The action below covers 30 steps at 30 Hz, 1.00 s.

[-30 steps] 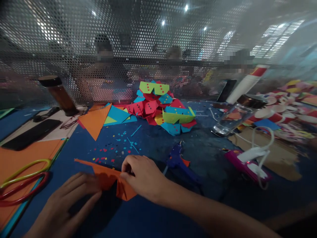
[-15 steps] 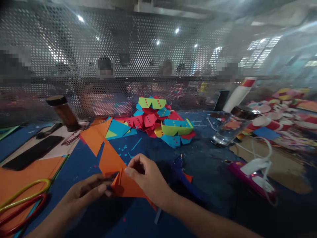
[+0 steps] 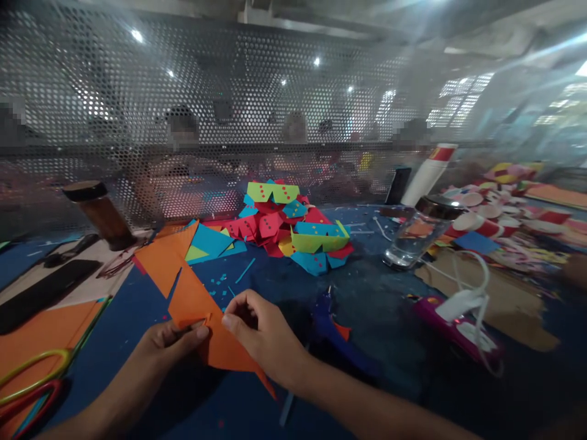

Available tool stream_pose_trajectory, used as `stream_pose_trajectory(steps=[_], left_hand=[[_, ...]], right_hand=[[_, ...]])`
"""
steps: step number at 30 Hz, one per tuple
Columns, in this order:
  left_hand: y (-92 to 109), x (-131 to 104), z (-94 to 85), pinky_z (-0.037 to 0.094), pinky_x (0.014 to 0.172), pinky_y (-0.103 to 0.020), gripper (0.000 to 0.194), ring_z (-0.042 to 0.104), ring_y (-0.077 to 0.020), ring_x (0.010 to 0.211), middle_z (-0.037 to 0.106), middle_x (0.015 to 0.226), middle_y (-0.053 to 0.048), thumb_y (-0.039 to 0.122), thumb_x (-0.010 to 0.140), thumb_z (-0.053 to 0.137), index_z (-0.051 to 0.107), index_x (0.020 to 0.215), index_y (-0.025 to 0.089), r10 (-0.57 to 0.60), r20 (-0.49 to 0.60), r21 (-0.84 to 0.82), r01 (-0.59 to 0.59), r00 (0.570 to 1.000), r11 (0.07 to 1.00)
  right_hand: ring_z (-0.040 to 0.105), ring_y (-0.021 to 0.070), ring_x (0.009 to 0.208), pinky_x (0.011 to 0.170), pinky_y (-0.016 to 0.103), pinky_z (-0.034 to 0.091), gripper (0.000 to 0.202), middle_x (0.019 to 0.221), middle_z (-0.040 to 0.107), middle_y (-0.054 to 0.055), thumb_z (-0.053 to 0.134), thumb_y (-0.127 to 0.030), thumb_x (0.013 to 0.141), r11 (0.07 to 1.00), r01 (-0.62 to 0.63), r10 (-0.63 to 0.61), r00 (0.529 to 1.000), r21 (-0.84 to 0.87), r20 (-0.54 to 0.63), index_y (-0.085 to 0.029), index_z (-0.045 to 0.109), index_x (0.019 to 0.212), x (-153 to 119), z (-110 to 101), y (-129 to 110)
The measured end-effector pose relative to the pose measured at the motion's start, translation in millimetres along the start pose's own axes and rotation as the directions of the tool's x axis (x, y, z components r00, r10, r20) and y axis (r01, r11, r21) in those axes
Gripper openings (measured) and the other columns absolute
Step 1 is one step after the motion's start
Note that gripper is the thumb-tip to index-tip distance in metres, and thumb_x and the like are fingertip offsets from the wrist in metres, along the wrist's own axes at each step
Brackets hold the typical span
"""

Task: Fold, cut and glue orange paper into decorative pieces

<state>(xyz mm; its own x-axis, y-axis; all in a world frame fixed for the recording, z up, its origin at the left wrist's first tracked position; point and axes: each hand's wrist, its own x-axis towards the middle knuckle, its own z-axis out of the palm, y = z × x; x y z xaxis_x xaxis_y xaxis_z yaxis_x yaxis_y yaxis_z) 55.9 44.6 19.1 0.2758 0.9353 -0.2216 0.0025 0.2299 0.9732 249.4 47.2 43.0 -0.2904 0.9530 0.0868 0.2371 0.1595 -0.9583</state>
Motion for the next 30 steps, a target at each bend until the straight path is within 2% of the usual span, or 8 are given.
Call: stream_pose_trajectory(steps=[4,8,12,17,23,25,28,30], left_hand=[[-2,5,-6.4,0.033,0.049,-0.019,0.045,0.045,-0.0079,0.047,0.058,0.053,0.002,0.057,0.071,0.077,0.067,0.061,0.014,0.008,-0.006,-0.038,-0.009,1.0,0.999],[-5,8,-7.3,0.037,0.051,-0.02,0.041,0.05,-0.009,0.05,0.062,0.057,0.001,0.054,0.07,0.079,0.071,0.066,0.014,-0.002,0.036,-0.118,0.006,0.999,0.993],[-4,6,-5.5,0.033,0.047,-0.019,0.041,0.043,-0.0068,0.044,0.058,0.052,0.002,0.053,0.071,0.079,0.071,0.066,0.013,-0.043,0.044,-0.14,0.048,0.998,0.989],[-3,5,-4.8,0.038,0.051,-0.019,0.038,0.051,-0.0085,0.05,0.064,0.06,0.0,0.051,0.072,0.08,0.072,0.068,0.014,-0.026,0.065,-0.167,0.036,0.998,0.985],[-10,8,-6.6,0.038,0.048,-0.02,0.04,0.056,-0.0116,0.051,0.068,0.061,-0.003,0.052,0.066,0.083,0.076,0.075,0.014,-0.061,0.098,-0.181,0.078,0.993,0.98],[-9,7,-5.5,0.037,0.046,-0.019,0.036,0.052,-0.0089,0.046,0.066,0.057,0.0,0.051,0.067,0.083,0.076,0.073,0.015,-0.052,0.114,-0.197,0.074,0.992,0.978],[-4,4,-3.3,0.028,0.039,-0.018,0.034,0.036,-0.004,0.035,0.053,0.043,0.005,0.048,0.069,0.083,0.073,0.063,0.016,-0.049,0.087,-0.221,0.067,0.995,0.973],[0,3,-2.4,0.028,0.039,-0.017,0.033,0.037,-0.0043,0.036,0.053,0.043,0.005,0.047,0.067,0.084,0.072,0.062,0.016,-0.058,0.063,-0.23,0.071,0.996,0.971]], right_hand=[[0.056,0.0139,0.077,0.071,0.027,0.043,0.007,0.081,0.059,-0.002,0.059,-0.024,0.088,1.0,0.0,0.001,1.0,-0.026,0.03,-0.019,0.058,0.093,-1,2,4],[0.057,0.0134,0.076,0.071,0.027,0.044,0.01,0.079,0.059,-0.003,0.061,-0.024,0.087,1.0,0.002,-0.002,1.0,-0.02,-0.024,-0.02,0.058,0.096,-1,3,7],[0.057,0.0135,0.077,0.069,0.026,0.043,0.004,0.08,0.06,-0.002,0.06,-0.023,0.088,0.996,0.066,-0.069,0.997,-0.053,-0.043,-0.02,0.058,0.091,-3,5,6],[0.058,0.0135,0.077,0.07,0.026,0.044,0.003,0.081,0.062,-0.002,0.059,-0.022,0.089,0.99,0.098,-0.103,0.994,-0.101,-0.046,-0.02,0.059,0.091,-4,6,8],[0.058,0.0135,0.076,0.069,0.026,0.045,0.004,0.082,0.063,-0.002,0.058,-0.024,0.091,0.985,0.116,-0.122,0.992,-0.131,-0.043,-0.02,0.059,0.091,-4,8,11],[0.058,0.0133,0.075,0.069,0.026,0.045,0.003,0.082,0.063,-0.002,0.058,-0.023,0.091,0.984,0.115,-0.122,0.992,-0.137,-0.038,-0.02,0.059,0.091,-5,8,10],[0.058,0.0135,0.075,0.069,0.026,0.046,0.002,0.082,0.063,-0.002,0.059,-0.022,0.09,0.981,0.12,-0.123,0.992,-0.153,-0.016,-0.02,0.059,0.091,-5,7,7],[0.058,0.0136,0.074,0.069,0.027,0.046,0.003,0.081,0.063,-0.002,0.057,-0.021,0.09,0.977,0.133,-0.135,0.991,-0.168,-0.001,-0.02,0.058,0.092,-5,7,7]])
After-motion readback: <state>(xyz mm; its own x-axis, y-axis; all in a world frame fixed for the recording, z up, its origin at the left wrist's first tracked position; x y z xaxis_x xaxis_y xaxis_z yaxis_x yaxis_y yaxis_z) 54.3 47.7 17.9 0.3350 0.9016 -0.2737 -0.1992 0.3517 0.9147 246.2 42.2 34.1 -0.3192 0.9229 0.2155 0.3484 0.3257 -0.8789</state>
